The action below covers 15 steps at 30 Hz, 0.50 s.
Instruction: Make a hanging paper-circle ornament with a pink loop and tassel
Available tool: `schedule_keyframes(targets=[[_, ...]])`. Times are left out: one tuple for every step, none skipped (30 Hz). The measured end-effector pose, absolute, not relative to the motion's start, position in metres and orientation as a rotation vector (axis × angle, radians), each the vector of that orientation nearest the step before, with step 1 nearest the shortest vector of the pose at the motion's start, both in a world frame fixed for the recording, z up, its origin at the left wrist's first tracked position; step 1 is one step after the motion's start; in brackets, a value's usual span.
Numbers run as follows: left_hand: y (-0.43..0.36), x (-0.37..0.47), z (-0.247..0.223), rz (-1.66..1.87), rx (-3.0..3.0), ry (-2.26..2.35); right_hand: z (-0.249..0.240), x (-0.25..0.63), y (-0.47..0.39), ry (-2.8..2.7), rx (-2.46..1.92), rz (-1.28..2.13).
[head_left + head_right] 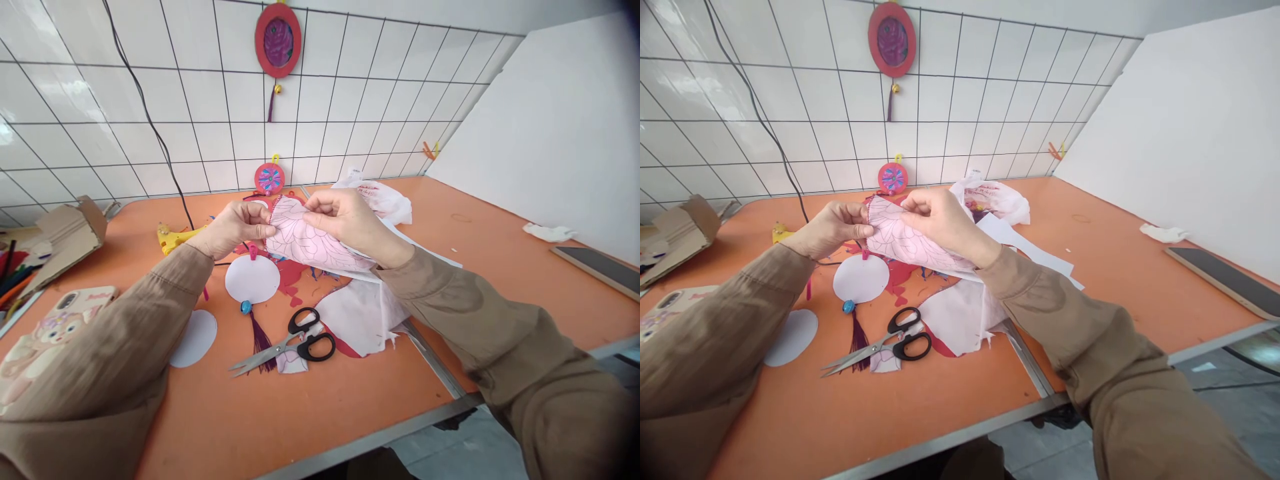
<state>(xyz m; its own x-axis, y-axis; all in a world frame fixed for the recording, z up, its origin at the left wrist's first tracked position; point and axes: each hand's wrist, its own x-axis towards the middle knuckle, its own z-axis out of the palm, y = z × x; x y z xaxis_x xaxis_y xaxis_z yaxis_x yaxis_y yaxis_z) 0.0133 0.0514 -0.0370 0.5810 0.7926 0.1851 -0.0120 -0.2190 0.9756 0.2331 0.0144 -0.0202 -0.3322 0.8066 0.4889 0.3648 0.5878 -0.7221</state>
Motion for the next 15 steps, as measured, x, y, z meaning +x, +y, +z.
schedule_keyframes(targets=[[0.0513, 0.0137, -0.0374, 0.859, 1.630, 0.671, -0.0199, 0.2330, 0.0142, -1.923, -0.940, 0.627], [0.0512, 0.0141, -0.0379, 0.869, 1.627, 0.681, -0.0197, 0.2329, 0.0138, -1.917, -0.942, 0.621], [0.0511, 0.0146, -0.0385, 0.878, 1.626, 0.692, -0.0195, 0.2329, 0.0134, -1.911, -0.940, 0.608], [0.0510, 0.0149, -0.0391, 0.888, 1.625, 0.702, -0.0195, 0.2328, 0.0130, -1.908, -0.938, 0.594], [0.0509, 0.0151, -0.0396, 0.897, 1.625, 0.709, -0.0194, 0.2327, 0.0126, -1.908, -0.935, 0.582], [0.0509, 0.0153, -0.0401, 0.904, 1.627, 0.717, -0.0195, 0.2327, 0.0124, -1.909, -0.930, 0.574], [0.0510, 0.0154, -0.0404, 0.906, 1.631, 0.725, -0.0195, 0.2327, 0.0124, -1.912, -0.921, 0.570], [0.0510, 0.0154, -0.0406, 0.906, 1.634, 0.732, -0.0197, 0.2328, 0.0125, -1.916, -0.907, 0.572], [0.0511, 0.0155, -0.0407, 0.902, 1.634, 0.738, -0.0198, 0.2330, 0.0127, -1.917, -0.893, 0.581], [0.0511, 0.0156, -0.0408, 0.899, 1.631, 0.741, -0.0200, 0.2334, 0.0131, -1.915, -0.884, 0.599], [0.0512, 0.0156, -0.0409, 0.897, 1.624, 0.738, -0.0202, 0.2339, 0.0136, -1.909, -0.879, 0.626], [0.0513, 0.0156, -0.0410, 0.896, 1.615, 0.730, -0.0205, 0.2344, 0.0141, -1.898, -0.883, 0.658], [0.0513, 0.0156, -0.0411, 0.897, 1.605, 0.719, -0.0210, 0.2351, 0.0148, -1.885, -0.898, 0.696], [0.0514, 0.0155, -0.0413, 0.897, 1.595, 0.708, -0.0215, 0.2357, 0.0156, -1.870, -0.918, 0.737], [0.0514, 0.0153, -0.0415, 0.893, 1.588, 0.698, -0.0220, 0.2362, 0.0164, -1.854, -0.935, 0.776]])
